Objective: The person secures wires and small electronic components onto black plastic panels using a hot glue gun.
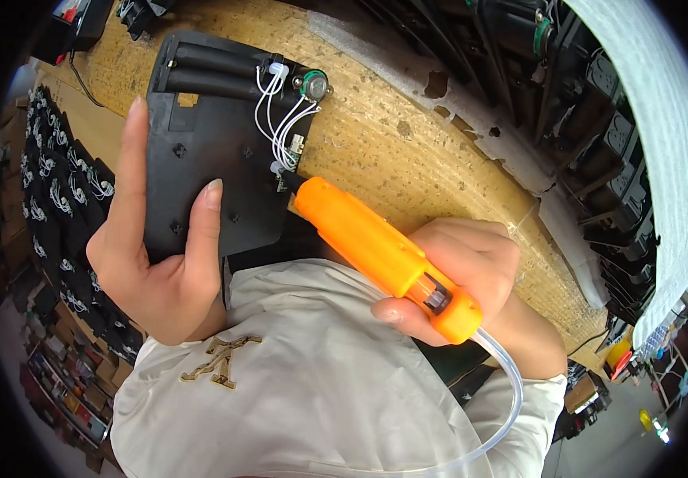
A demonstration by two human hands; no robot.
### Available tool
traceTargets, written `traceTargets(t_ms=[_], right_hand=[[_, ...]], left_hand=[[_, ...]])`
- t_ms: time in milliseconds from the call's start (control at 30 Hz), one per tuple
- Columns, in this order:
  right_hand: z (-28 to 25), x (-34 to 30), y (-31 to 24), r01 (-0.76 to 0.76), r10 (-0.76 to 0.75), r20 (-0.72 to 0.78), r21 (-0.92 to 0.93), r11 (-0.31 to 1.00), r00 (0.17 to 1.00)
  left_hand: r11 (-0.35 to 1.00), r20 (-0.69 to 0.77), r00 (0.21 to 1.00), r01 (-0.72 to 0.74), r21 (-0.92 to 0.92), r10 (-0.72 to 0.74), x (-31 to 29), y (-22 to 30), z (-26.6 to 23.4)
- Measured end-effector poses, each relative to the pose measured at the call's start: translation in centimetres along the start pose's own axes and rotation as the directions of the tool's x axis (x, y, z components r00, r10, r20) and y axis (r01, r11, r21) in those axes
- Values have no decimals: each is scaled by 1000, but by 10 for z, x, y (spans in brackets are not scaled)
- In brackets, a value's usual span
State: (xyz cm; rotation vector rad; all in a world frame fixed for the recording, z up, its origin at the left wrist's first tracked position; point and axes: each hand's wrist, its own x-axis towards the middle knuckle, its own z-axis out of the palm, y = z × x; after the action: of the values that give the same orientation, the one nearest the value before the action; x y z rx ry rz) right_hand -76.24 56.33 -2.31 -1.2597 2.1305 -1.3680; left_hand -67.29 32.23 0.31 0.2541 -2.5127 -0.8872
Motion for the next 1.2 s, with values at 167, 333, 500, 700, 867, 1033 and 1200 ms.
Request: traceTargets(t_ms=[167,333,500,700,867,1033,1200], right_hand=[[0,1,0,-5,5,15,-12,1000,1000],[-2,3,2,-2,2,22,14,1000,1000],[0,1,3,7,-8,24,40,999,1000],[0,6,-8,29,-27,32,-61,998,999],[-1,-7,13,-137,177,-88,342,929,980],[9,7,25,-95,214,-205,474,875,955],[4,8,16,-164,238,-178,351,922,955]], left_hand=[[992,23,994,105,-75,-104,-3,-7,-1],[977,17,990,142,-160,-141,-3,-13,1],[959,58,981,195,-205,-187,-3,-17,-1],[967,14,987,159,-197,-160,-2,-28,3],[961,-9,998,63,-270,-68,-1,-34,3],[970,23,1000,17,-241,-11,5,-30,-2],[980,60,997,-42,-193,54,9,-28,-7]])
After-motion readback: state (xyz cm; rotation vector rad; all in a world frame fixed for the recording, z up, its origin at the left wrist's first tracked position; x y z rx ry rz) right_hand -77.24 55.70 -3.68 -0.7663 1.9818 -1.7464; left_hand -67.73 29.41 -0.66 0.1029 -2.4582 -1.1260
